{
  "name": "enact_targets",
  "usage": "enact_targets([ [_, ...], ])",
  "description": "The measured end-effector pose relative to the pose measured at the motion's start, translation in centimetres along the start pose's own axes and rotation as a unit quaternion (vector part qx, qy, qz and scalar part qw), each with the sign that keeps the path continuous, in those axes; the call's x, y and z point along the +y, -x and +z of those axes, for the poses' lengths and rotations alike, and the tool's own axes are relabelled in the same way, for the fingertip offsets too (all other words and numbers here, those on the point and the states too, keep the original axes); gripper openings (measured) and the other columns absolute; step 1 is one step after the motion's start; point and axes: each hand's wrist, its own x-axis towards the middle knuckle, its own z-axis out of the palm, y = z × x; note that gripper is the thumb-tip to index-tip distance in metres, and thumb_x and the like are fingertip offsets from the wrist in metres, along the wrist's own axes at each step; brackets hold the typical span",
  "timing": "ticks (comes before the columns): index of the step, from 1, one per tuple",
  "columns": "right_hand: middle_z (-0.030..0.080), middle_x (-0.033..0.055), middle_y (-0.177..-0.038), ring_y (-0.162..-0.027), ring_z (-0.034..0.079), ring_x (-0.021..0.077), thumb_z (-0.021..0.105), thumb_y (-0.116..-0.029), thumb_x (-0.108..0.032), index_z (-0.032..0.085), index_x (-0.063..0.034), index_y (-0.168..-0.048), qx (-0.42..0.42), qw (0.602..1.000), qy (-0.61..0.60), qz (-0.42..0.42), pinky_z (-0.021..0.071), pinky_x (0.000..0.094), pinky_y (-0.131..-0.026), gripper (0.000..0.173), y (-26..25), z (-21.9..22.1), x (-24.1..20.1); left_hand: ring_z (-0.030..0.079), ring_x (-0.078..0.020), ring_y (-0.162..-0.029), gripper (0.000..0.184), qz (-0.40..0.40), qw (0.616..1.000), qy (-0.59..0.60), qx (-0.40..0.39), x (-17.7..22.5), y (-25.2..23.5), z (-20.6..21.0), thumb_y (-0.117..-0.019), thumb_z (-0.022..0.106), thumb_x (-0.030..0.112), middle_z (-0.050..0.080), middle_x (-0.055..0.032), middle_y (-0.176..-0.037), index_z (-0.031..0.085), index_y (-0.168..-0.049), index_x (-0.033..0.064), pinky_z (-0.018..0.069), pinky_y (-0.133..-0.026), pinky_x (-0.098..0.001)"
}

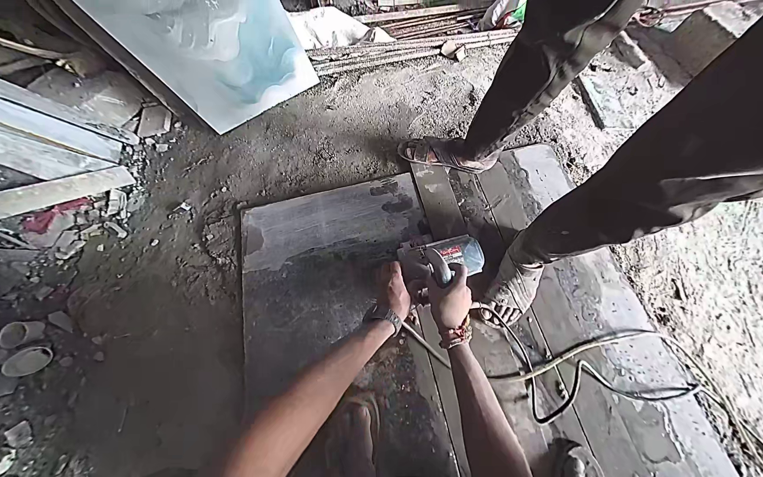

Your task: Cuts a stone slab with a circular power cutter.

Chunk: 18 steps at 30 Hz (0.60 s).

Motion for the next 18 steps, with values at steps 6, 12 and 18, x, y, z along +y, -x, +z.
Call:
enact_targets([
  [6,0.075,0.0172,-0.093,-0.089,0.073,0.0383,0.074,-0.0900,-0.034,0.056,-0.0111,-0.138,0.013,1.000,-0.008,0.002,0.0549,0.0577,-0.078,0.056,-0.1,0.3,-0.4,0.042,-0.0394,-0.144,0.065,-0.020,0.998,-0.031,-0.050,1.0,-0.4,-1.5,-0.0935,0.070,0.014,0.045,-0.0290,-0.151,0.041,-0.148,-0.0092,0.0320,-0.121,-0.0447],
  [12,0.074,0.0177,-0.092,-0.087,0.073,0.0385,0.077,-0.0890,-0.033,0.056,-0.0101,-0.137,0.026,1.000,-0.014,-0.007,0.0553,0.0573,-0.076,0.057,-0.2,0.7,-0.7,0.041,-0.0394,-0.145,0.065,-0.022,0.997,-0.010,-0.072,0.7,-0.8,-2.3,-0.0961,0.068,0.017,0.045,-0.0294,-0.151,0.039,-0.149,-0.0087,0.0316,-0.121,-0.0451],
  [18,0.074,0.0190,-0.094,-0.088,0.072,0.0390,0.077,-0.0895,-0.029,0.055,-0.0075,-0.138,0.063,0.998,-0.002,-0.027,0.0552,0.0581,-0.077,0.057,-0.6,1.5,-0.9,0.044,-0.0397,-0.143,0.059,-0.025,0.996,0.006,-0.083,0.2,-1.6,-2.3,-0.0969,0.067,0.016,0.048,-0.0287,-0.148,0.043,-0.146,-0.0075,0.0352,-0.119,-0.0474],
])
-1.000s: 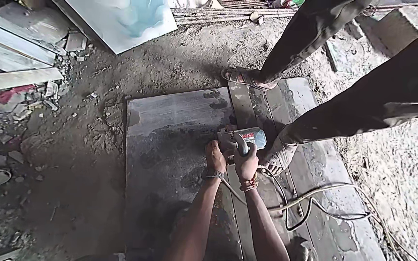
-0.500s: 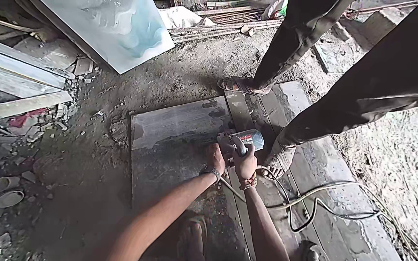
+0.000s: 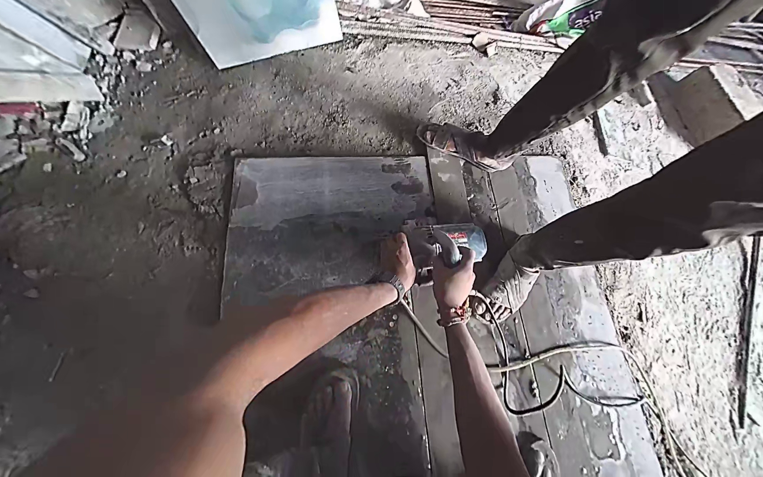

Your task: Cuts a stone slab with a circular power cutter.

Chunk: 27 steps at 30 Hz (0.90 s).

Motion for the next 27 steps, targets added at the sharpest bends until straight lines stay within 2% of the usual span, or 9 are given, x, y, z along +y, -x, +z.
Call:
enact_targets([
  [2,0.074,0.0193,-0.094,-0.087,0.072,0.0388,0.078,-0.0890,-0.027,0.056,-0.0068,-0.136,0.010,1.000,-0.002,-0.013,0.0553,0.0581,-0.077,0.056,-0.1,0.4,0.0,0.046,-0.0403,-0.141,0.057,-0.003,1.000,0.011,-0.001,-0.1,-0.3,-0.2,-0.0956,0.067,0.011,0.049,-0.0294,-0.146,0.045,-0.145,-0.0073,0.0376,-0.117,-0.0483],
  [4,0.073,0.0193,-0.094,-0.086,0.072,0.0386,0.078,-0.0884,-0.026,0.057,-0.0058,-0.136,0.016,1.000,-0.007,-0.017,0.0548,0.0583,-0.076,0.056,-0.3,0.6,0.0,0.044,-0.0399,-0.142,0.058,0.000,1.000,0.015,-0.003,-0.2,-0.6,-0.1,-0.0939,0.068,0.009,0.046,-0.0288,-0.148,0.044,-0.145,-0.0072,0.0365,-0.118,-0.0477],
  [9,0.073,0.0180,-0.093,-0.085,0.072,0.0373,0.077,-0.0886,-0.025,0.057,-0.0053,-0.135,0.020,1.000,-0.005,-0.022,0.0549,0.0570,-0.076,0.054,-0.7,0.7,-0.3,0.045,-0.0403,-0.141,0.057,0.008,1.000,0.025,0.009,-0.5,-1.3,0.0,-0.0969,0.067,0.016,0.048,-0.0285,-0.147,0.045,-0.144,-0.0070,0.0373,-0.117,-0.0474],
  [19,0.073,0.0179,-0.092,-0.084,0.072,0.0373,0.077,-0.0885,-0.025,0.058,-0.0052,-0.134,0.026,0.999,-0.003,-0.033,0.0549,0.0564,-0.074,0.054,-1.2,1.0,-1.0,0.045,-0.0408,-0.141,0.057,0.008,0.999,0.041,0.011,-0.4,-1.9,-0.5,-0.0972,0.066,0.013,0.047,-0.0280,-0.148,0.045,-0.146,-0.0056,0.0385,-0.116,-0.0486],
  [24,0.073,0.0180,-0.091,-0.083,0.072,0.0375,0.077,-0.0885,-0.025,0.057,-0.0047,-0.134,0.030,0.999,-0.004,-0.037,0.0548,0.0572,-0.074,0.054,-1.5,1.2,-1.3,0.045,-0.0411,-0.141,0.058,0.010,0.999,0.049,0.017,-0.4,-2.3,-0.6,-0.0972,0.068,0.017,0.048,-0.0276,-0.147,0.046,-0.145,-0.0053,0.0390,-0.116,-0.0487],
  [27,0.073,0.0182,-0.090,-0.082,0.072,0.0379,0.077,-0.0880,-0.025,0.058,-0.0043,-0.133,0.040,0.998,-0.006,-0.045,0.0548,0.0573,-0.074,0.053,-1.7,1.4,-1.4,0.046,-0.0414,-0.140,0.061,0.014,0.998,0.051,0.028,-0.6,-2.9,-0.4,-0.0969,0.070,0.025,0.049,-0.0279,-0.146,0.047,-0.145,-0.0042,0.0400,-0.115,-0.0491],
])
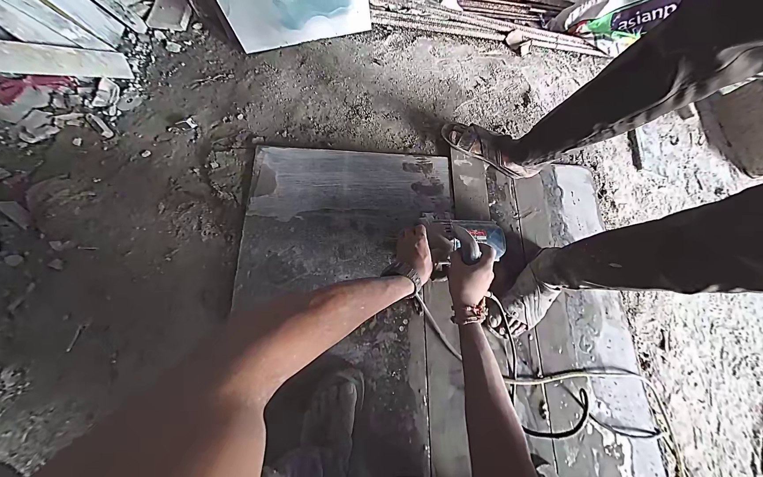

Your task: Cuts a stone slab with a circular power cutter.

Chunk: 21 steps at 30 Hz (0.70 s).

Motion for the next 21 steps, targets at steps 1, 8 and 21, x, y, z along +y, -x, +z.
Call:
enact_targets([
  [1,0.073,0.0182,-0.090,-0.083,0.072,0.0380,0.077,-0.0878,-0.025,0.058,-0.0041,-0.133,0.000,1.000,0.000,-0.001,0.0547,0.0576,-0.074,0.054,-0.1,0.0,-0.1,0.047,-0.0409,-0.140,0.062,-0.001,1.000,-0.002,0.001,0.0,-0.1,0.0,-0.0967,0.071,0.027,0.049,-0.0276,-0.146,0.047,-0.145,-0.0035,0.0404,-0.115,-0.0488],
  [8,0.072,0.0190,-0.091,-0.083,0.071,0.0378,0.078,-0.0879,-0.023,0.056,-0.0018,-0.133,-0.003,1.000,-0.005,-0.011,0.0546,0.0564,-0.074,0.054,-0.4,0.1,-0.5,0.047,-0.0408,-0.138,0.060,0.005,1.000,-0.001,0.012,0.2,-0.4,-0.4,-0.0969,0.070,0.021,0.049,-0.0284,-0.146,0.047,-0.146,-0.0045,0.0408,-0.114,-0.0480],
  [21,0.073,0.0183,-0.092,-0.083,0.072,0.0372,0.078,-0.0873,-0.022,0.056,-0.0025,-0.133,0.004,1.000,-0.005,-0.007,0.0549,0.0558,-0.075,0.054,-1.2,0.5,-1.3,0.047,-0.0405,-0.139,0.061,0.002,1.000,-0.002,0.015,0.6,-1.1,-1.1,-0.0962,0.072,0.021,0.051,-0.0274,-0.144,0.047,-0.146,-0.0035,0.0403,-0.114,-0.0479],
])
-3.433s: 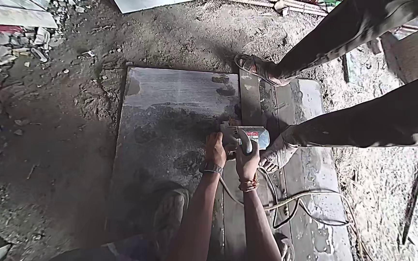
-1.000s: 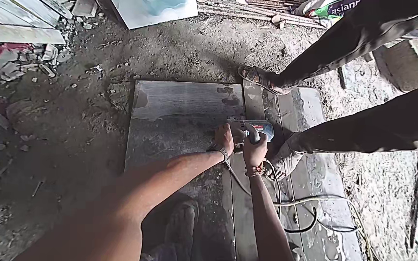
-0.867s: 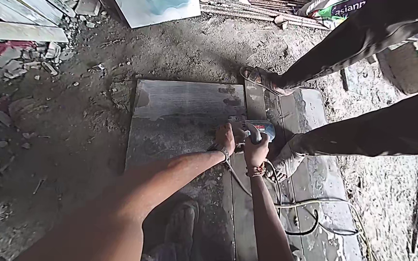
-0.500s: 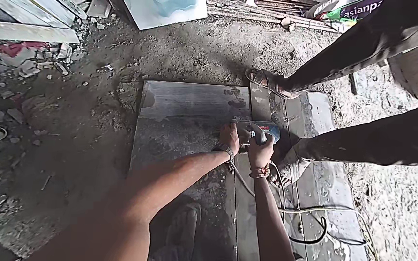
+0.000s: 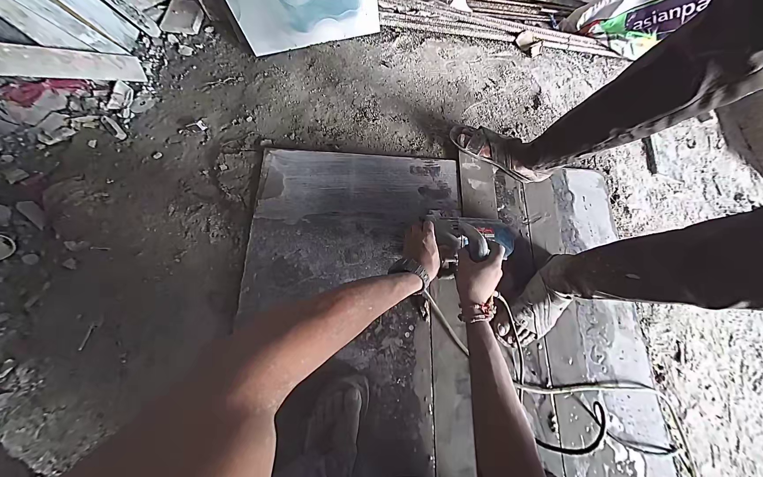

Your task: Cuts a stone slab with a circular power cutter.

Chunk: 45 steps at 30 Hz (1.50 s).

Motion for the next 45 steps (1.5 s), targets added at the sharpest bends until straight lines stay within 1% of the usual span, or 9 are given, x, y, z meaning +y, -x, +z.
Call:
enact_targets([
  [12,0.073,0.0194,-0.094,-0.086,0.072,0.0373,0.079,-0.0867,-0.022,0.056,-0.0018,-0.133,0.005,1.000,-0.004,-0.007,0.0551,0.0555,-0.076,0.056,-0.7,0.4,-0.6,0.045,-0.0426,-0.139,0.060,-0.001,1.000,0.003,0.001,0.3,-0.7,-0.4,-0.0959,0.070,0.013,0.049,-0.0284,-0.145,0.045,-0.148,-0.0038,0.0406,-0.114,-0.0502],
  [22,0.072,0.0192,-0.096,-0.088,0.072,0.0367,0.079,-0.0866,-0.022,0.055,-0.0019,-0.134,0.001,1.000,-0.006,-0.006,0.0556,0.0543,-0.078,0.057,-1.4,0.6,-1.0,0.046,-0.0431,-0.138,0.060,0.004,0.999,0.021,0.034,0.1,-1.9,0.1,-0.0947,0.072,0.015,0.050,-0.0288,-0.143,0.047,-0.147,-0.0016,0.0404,-0.113,-0.0518],
  [27,0.072,0.0199,-0.102,-0.094,0.071,0.0362,0.079,-0.0882,-0.021,0.058,-0.0023,-0.132,-0.046,0.999,-0.026,-0.009,0.0548,0.0552,-0.084,0.052,-2.3,0.3,-1.2,0.047,-0.0440,-0.137,0.061,0.003,1.000,0.015,0.025,0.3,-2.2,-0.3,-0.0947,0.071,0.012,0.051,-0.0291,-0.143,0.046,-0.148,-0.0013,0.0411,-0.113,-0.0528],
  [30,0.072,0.0181,-0.095,-0.087,0.071,0.0315,0.080,-0.0858,-0.018,0.067,-0.0013,-0.120,-0.068,0.993,-0.086,-0.033,0.0551,0.0537,-0.081,0.040,-3.2,0.8,-0.3,0.048,-0.0440,-0.135,0.059,0.003,1.000,0.008,0.025,0.5,-2.3,-0.5,-0.0937,0.070,0.009,0.051,-0.0290,-0.141,0.046,-0.147,-0.0019,0.0416,-0.111,-0.0534],
  [32,0.070,0.0131,-0.087,-0.076,0.068,0.0230,0.080,-0.0844,-0.013,0.071,-0.0005,-0.106,-0.098,0.982,-0.155,-0.033,0.0557,0.0461,-0.074,0.027,-3.6,1.1,0.1,0.048,-0.0440,-0.135,0.060,0.002,1.000,0.008,0.022,0.5,-2.4,-0.6,-0.0933,0.069,0.008,0.052,-0.0289,-0.141,0.045,-0.148,-0.0016,0.0419,-0.111,-0.0535],
  [34,0.065,0.0074,-0.075,-0.062,0.062,0.0145,0.077,-0.0845,-0.006,0.069,0.0001,-0.095,-0.145,0.963,-0.226,-0.010,0.0538,0.0350,-0.062,0.014,-4.0,0.8,0.0,0.048,-0.0447,-0.135,0.061,0.001,1.000,0.013,0.020,0.5,-2.4,-0.7,-0.0931,0.068,0.005,0.051,-0.0296,-0.141,0.045,-0.149,-0.0020,0.0419,-0.111,-0.0538],
  [36,0.061,0.0040,-0.065,-0.051,0.057,0.0109,0.072,-0.0841,-0.001,0.066,0.0000,-0.087,-0.181,0.940,-0.289,0.007,0.0512,0.0284,-0.051,0.007,-4.2,0.6,-0.2,0.048,-0.0448,-0.135,0.061,-0.001,1.000,0.011,0.019,0.5,-2.6,-0.7,-0.0925,0.068,0.004,0.050,-0.0296,-0.142,0.044,-0.149,-0.0014,0.0423,-0.111,-0.0541],
  [40,0.059,0.0032,-0.061,-0.048,0.054,0.0105,0.071,-0.0857,-0.002,0.065,0.0000,-0.085,-0.186,0.930,-0.317,-0.003,0.0499,0.0278,-0.049,0.007,-4.5,0.9,0.0,0.048,-0.0451,-0.135,0.061,0.002,1.000,0.015,0.026,0.6,-2.8,-0.8,-0.0914,0.070,0.005,0.051,-0.0296,-0.142,0.046,-0.147,-0.0017,0.0423,-0.111,-0.0549],
  [45,0.061,0.0049,-0.069,-0.057,0.058,0.0135,0.074,-0.0874,-0.013,0.067,0.0001,-0.092,-0.143,0.967,-0.205,-0.046,0.0524,0.0356,-0.060,0.015,-4.7,1.2,0.3,0.049,-0.0451,-0.135,0.059,0.003,0.999,0.025,0.036,0.5,-3.1,-0.8,-0.0924,0.070,0.007,0.052,-0.0293,-0.141,0.047,-0.146,-0.0014,0.0427,-0.110,-0.0551],
])
